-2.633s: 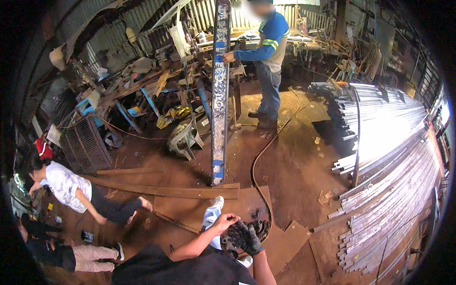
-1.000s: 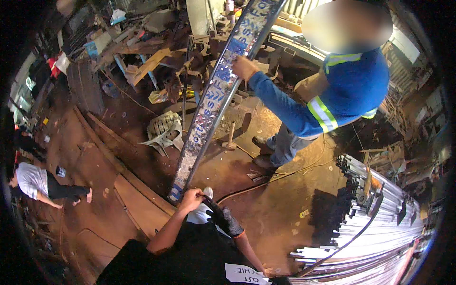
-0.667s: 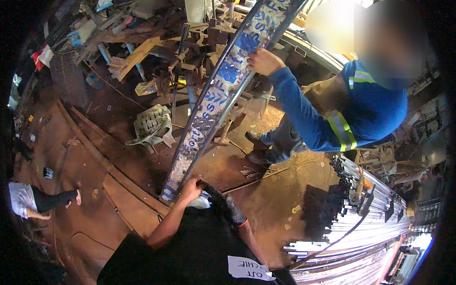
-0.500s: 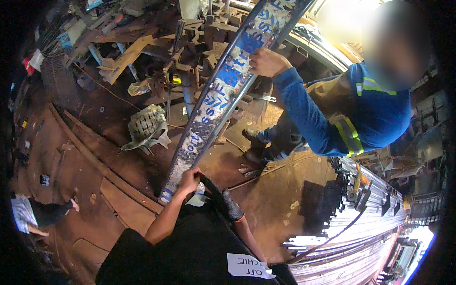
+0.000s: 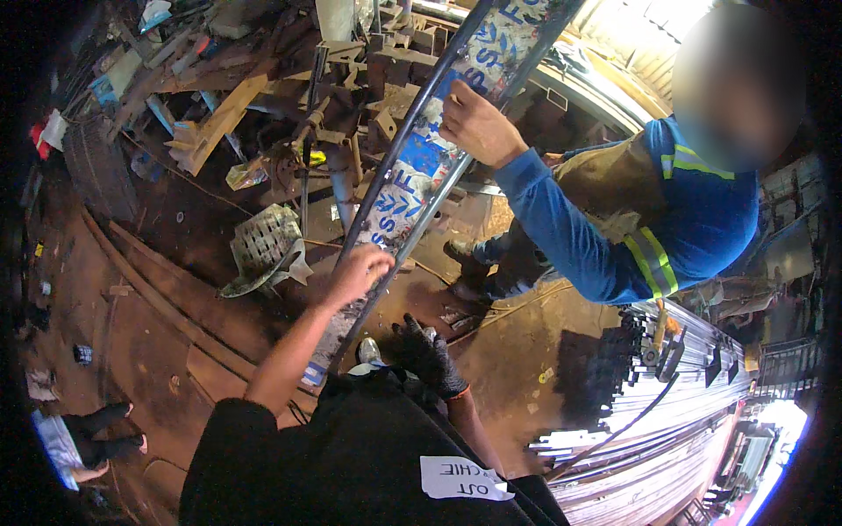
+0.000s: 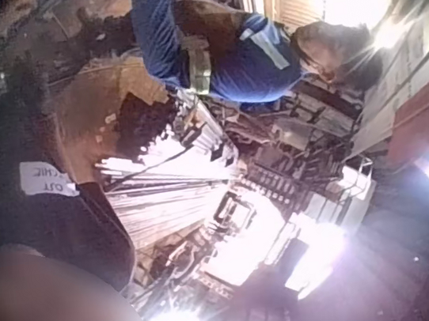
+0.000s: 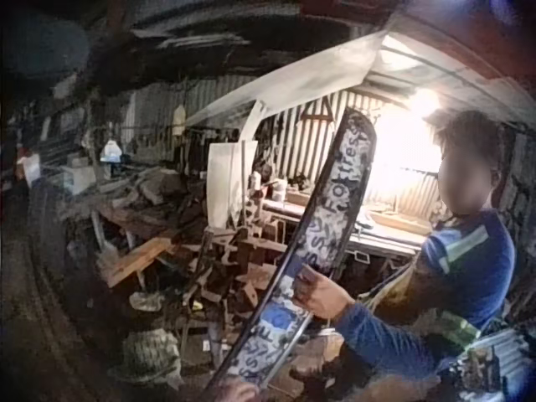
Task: The person stands in a workshop and uses their hands to peel a large blue and white sticker off a long metal beam. They work along the length of the beam, pulling off sections of the adhesive label.
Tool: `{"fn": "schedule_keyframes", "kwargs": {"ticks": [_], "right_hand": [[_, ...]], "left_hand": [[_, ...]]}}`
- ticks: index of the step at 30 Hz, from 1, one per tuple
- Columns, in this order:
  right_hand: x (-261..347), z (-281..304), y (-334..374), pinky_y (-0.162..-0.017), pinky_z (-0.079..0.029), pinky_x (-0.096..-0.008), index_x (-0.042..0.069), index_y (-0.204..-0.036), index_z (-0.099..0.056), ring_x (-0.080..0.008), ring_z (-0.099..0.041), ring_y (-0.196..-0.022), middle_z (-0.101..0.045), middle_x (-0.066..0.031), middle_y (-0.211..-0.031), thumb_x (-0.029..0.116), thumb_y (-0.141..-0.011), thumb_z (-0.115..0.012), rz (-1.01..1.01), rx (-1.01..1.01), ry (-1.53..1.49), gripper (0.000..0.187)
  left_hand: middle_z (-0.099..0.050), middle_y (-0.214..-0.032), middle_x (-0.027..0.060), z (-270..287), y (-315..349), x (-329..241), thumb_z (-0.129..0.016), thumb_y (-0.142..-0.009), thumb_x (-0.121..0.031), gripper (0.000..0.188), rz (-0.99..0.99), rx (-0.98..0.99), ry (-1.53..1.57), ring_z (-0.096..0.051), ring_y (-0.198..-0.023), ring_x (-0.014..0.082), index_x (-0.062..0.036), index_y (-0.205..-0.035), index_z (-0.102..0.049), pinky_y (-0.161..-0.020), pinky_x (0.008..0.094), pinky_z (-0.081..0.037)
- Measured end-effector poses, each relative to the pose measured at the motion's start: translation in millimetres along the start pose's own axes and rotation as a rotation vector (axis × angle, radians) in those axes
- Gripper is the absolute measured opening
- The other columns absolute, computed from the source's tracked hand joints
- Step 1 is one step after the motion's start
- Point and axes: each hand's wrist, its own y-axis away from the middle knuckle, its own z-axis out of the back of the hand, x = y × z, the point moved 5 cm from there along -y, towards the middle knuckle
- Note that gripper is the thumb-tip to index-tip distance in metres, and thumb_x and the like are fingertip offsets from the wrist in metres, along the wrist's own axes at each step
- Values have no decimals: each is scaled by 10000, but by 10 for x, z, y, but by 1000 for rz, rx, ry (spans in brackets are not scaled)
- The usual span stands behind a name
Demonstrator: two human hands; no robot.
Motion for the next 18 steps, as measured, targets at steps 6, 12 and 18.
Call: {"fn": "schedule_keyframes", "kwargs": {"ticks": [6, 12, 18], "right_hand": [[-1, 294, 13, -1010, -358, -435, 209, -1471, -229, -227, -443, -1149, -375, -52, -1403, 623, -904, -321, 42, 29, -309, 708], [-62, 457, 100, -1053, -289, -440, 238, -1479, -203, -255, -338, -1295, -275, -45, -1485, 609, -923, -262, 126, -30, 324, 671], [-81, 439, 203, -1045, -293, -400, 256, -1477, -218, -230, -340, -1295, -291, -34, -1478, 667, -881, -296, 74, -74, -278, 728]], "left_hand": [[-584, -1038, 91, 275, -1145, -196, -609, -861, -203, 267, -233, -246, -381, -580, -950, 310, -149, -1123, -610, -809, 396, -480], [-543, -1131, 90, -45, -1671, -29, -601, -868, -252, 493, -52, -188, -492, -613, -863, 322, -316, -1328, -439, -688, 395, -524], [-573, -1106, 40, -121, -1711, -72, -606, -854, -194, 376, -170, -270, -745, -625, -889, 265, -267, -1220, -562, -711, 366, -537]]}}
